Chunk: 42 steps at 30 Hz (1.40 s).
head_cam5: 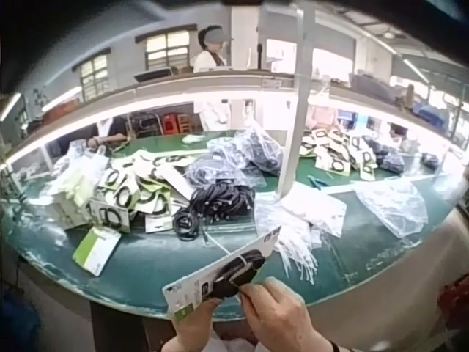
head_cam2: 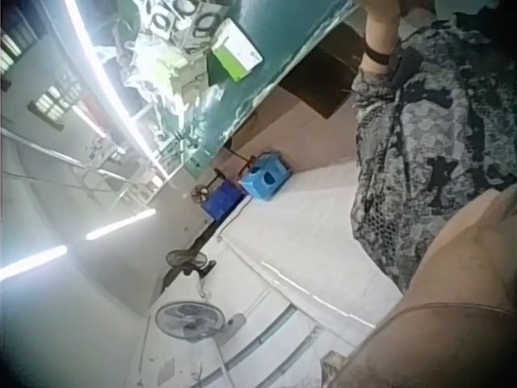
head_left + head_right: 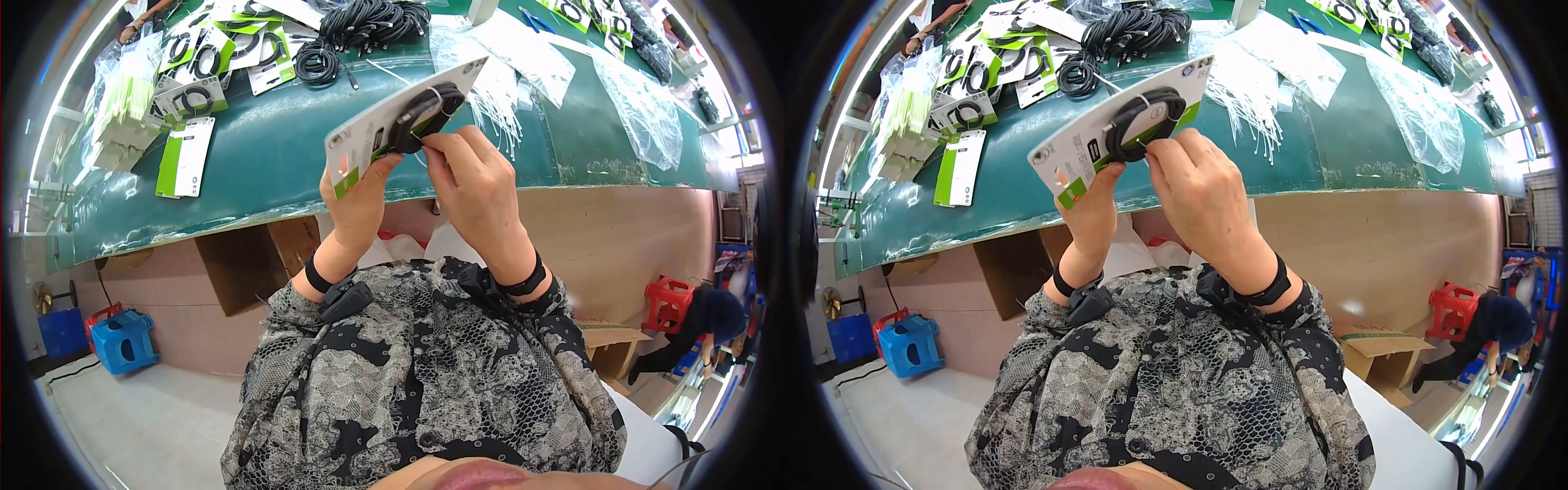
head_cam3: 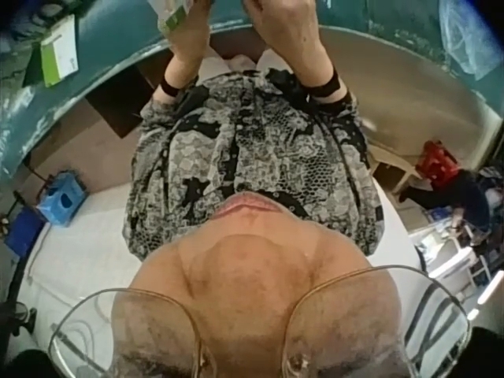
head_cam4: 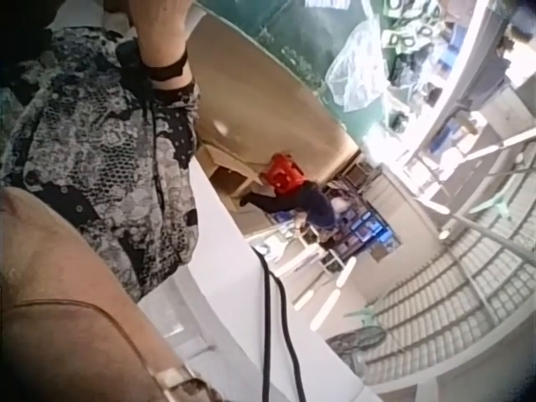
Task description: The person picks up a packaged USB cable, threads a plastic tie through the cardboard backing, and pulls it tight. They repeat this process for several more cables, including placing a loose cable onto a new card before securing it.
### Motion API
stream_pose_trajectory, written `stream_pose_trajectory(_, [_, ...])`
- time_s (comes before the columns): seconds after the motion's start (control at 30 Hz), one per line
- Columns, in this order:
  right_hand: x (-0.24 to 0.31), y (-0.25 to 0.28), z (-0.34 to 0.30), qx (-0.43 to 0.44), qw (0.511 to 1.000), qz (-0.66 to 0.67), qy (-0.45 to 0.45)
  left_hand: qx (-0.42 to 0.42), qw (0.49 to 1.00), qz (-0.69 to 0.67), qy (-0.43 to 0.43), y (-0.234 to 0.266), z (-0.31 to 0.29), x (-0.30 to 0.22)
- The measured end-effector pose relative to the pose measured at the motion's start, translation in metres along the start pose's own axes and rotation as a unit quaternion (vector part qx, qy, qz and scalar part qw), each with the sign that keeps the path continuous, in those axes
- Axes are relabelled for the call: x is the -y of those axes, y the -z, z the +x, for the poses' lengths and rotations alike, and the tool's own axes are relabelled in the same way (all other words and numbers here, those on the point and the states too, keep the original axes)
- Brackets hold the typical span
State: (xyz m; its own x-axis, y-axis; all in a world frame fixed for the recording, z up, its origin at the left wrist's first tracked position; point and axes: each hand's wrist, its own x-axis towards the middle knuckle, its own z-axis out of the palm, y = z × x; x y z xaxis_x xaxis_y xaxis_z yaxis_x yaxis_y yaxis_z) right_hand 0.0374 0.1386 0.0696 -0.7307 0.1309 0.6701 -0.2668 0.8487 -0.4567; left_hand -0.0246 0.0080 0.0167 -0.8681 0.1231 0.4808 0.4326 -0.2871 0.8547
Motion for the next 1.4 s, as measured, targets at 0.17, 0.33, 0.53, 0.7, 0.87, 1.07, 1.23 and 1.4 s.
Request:
stream_pose_trajectory(0.17, [0.008, 0.006, -0.006, -0.008, 0.995, 0.086, -0.054, 0.046, 0.970, 0.072, -0.226, -0.005, 0.007, -0.013])
stream_pose_trajectory(0.33, [0.010, 0.000, -0.010, -0.096, 0.993, 0.069, -0.012, 0.123, 0.941, 0.080, -0.306, -0.003, 0.006, -0.025])
stream_pose_trajectory(0.53, [-0.003, -0.007, -0.011, -0.069, 0.981, 0.164, -0.080, 0.118, 0.954, 0.176, -0.211, 0.013, -0.012, 0.006])
stream_pose_trajectory(0.7, [-0.062, 0.014, -0.020, -0.094, 0.949, 0.218, -0.206, 0.080, 0.980, -0.111, 0.147, 0.018, -0.004, -0.008])
stream_pose_trajectory(0.87, [-0.068, -0.018, -0.029, 0.005, 0.956, 0.272, -0.111, 0.081, 0.870, -0.386, 0.296, 0.007, 0.000, -0.017])
stream_pose_trajectory(1.07, [-0.063, -0.033, -0.030, 0.025, 0.929, 0.340, -0.144, 0.063, 0.855, -0.398, 0.327, 0.004, -0.008, -0.009])
stream_pose_trajectory(1.23, [-0.069, -0.045, -0.036, 0.026, 0.965, 0.236, -0.113, 0.059, 0.846, -0.406, 0.340, -0.001, -0.011, -0.013])
stream_pose_trajectory(1.4, [-0.065, -0.050, -0.042, -0.001, 0.967, 0.227, -0.112, 0.047, 0.842, -0.407, 0.349, -0.004, -0.010, -0.008])
